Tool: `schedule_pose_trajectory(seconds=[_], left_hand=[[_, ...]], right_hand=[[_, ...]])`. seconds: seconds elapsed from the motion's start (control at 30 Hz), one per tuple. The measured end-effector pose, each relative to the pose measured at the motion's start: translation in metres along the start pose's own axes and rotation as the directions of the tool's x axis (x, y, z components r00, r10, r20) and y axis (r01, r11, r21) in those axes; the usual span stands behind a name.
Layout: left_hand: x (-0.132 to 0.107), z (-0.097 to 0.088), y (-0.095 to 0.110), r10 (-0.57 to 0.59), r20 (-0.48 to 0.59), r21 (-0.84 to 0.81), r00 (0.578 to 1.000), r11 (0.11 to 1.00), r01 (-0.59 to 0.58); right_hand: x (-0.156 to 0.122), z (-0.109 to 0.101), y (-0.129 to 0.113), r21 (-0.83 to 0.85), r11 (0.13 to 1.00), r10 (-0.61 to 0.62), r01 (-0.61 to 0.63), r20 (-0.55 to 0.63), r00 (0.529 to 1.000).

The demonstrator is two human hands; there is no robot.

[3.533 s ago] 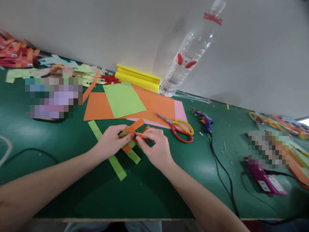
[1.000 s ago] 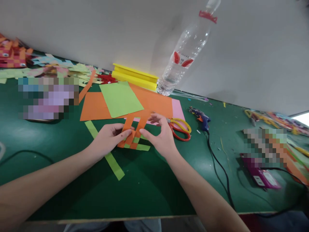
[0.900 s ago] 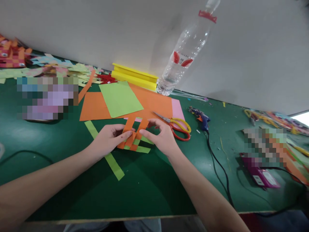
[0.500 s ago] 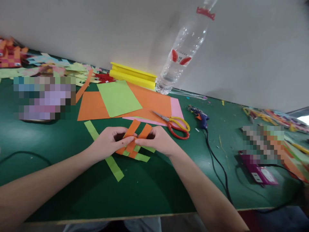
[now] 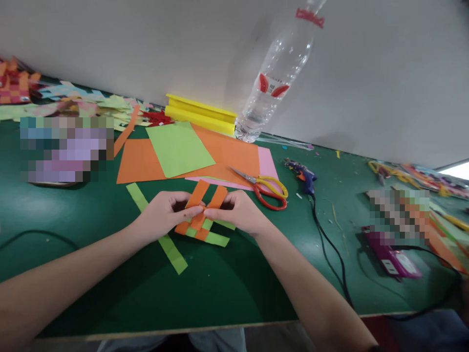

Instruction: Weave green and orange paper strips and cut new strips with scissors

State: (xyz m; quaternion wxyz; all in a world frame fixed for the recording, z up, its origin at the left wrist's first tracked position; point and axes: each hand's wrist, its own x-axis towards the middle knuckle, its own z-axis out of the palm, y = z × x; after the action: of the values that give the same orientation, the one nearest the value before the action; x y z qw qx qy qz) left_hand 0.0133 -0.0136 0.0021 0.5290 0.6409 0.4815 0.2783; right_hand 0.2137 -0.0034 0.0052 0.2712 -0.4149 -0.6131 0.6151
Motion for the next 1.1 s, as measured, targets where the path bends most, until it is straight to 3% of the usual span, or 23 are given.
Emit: schedule_pose_trajectory(seconds=[0.57,1.1], left_hand=[[-0.0009,0.0009,-0.0041,0.033,-0.029,0.097,0.999,0.995,-0.030],[-0.0011,0.0018,-0.0065,0.040,-0.022,0.086,0.999,0.996,-0.038]], right_hand=[[0.0007,0.0014,0.0041,-0.004,1.000,-0.028,0.028,-0.008,1.000],[0.0005,0.0021,0.0018,-0.007,1.000,-0.017,0.017,0.007,1.000]])
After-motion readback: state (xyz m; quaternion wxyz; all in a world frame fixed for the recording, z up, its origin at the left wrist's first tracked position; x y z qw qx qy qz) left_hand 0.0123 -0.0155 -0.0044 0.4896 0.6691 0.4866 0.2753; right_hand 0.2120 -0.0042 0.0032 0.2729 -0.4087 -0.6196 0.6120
